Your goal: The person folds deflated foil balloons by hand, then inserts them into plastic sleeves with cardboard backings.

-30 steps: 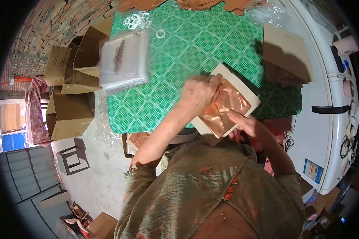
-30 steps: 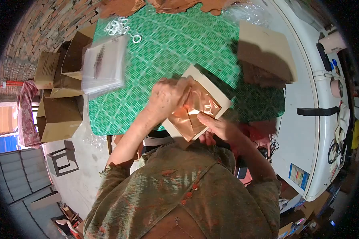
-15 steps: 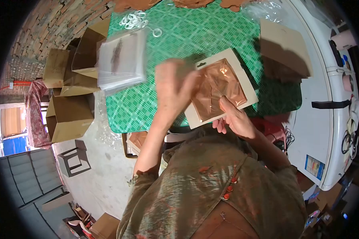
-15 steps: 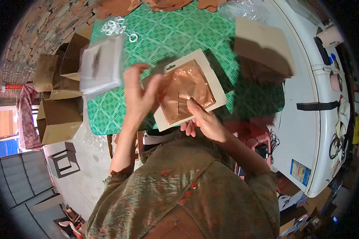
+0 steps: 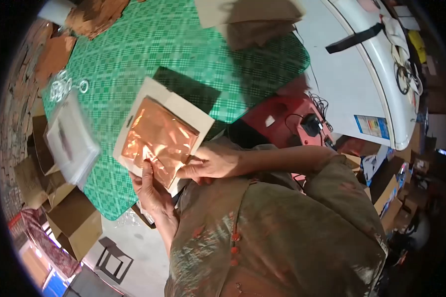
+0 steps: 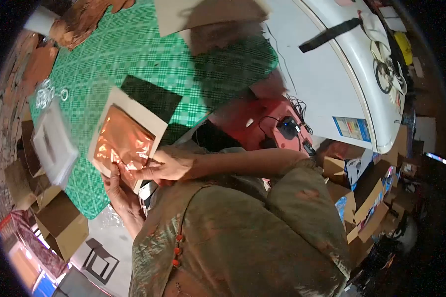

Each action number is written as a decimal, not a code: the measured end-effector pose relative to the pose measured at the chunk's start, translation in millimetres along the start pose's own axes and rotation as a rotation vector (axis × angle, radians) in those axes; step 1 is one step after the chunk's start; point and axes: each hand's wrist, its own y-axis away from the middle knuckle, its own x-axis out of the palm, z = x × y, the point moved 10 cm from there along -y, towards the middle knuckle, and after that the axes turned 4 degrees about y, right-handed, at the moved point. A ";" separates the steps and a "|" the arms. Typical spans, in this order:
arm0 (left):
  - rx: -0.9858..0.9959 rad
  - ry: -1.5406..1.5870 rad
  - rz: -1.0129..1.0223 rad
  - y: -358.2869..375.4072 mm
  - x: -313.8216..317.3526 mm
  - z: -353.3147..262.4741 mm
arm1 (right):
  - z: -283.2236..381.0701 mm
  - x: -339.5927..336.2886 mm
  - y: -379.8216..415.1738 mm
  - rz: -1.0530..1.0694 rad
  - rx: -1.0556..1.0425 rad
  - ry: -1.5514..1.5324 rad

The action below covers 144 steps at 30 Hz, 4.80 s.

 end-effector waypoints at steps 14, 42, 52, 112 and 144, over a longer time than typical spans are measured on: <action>0.148 -0.068 -0.035 -16.0 -6.4 -21.1 | -182.9 -25.4 316.0 0.851 1.301 0.473; 0.338 -0.048 -0.057 -8.4 -16.5 -25.1 | -104.3 -63.8 387.9 0.246 0.946 0.412; 0.310 -0.063 0.035 -18.7 -12.6 -23.4 | -262.6 -68.2 344.2 0.299 1.073 0.122; -0.010 0.025 0.277 -19.6 25.0 -44.8 | 62.9 -73.0 -27.4 -0.277 -0.182 0.210; -0.021 -0.015 0.067 -22.9 5.9 -32.8 | 234.7 -380.0 -204.4 -0.755 -0.248 1.972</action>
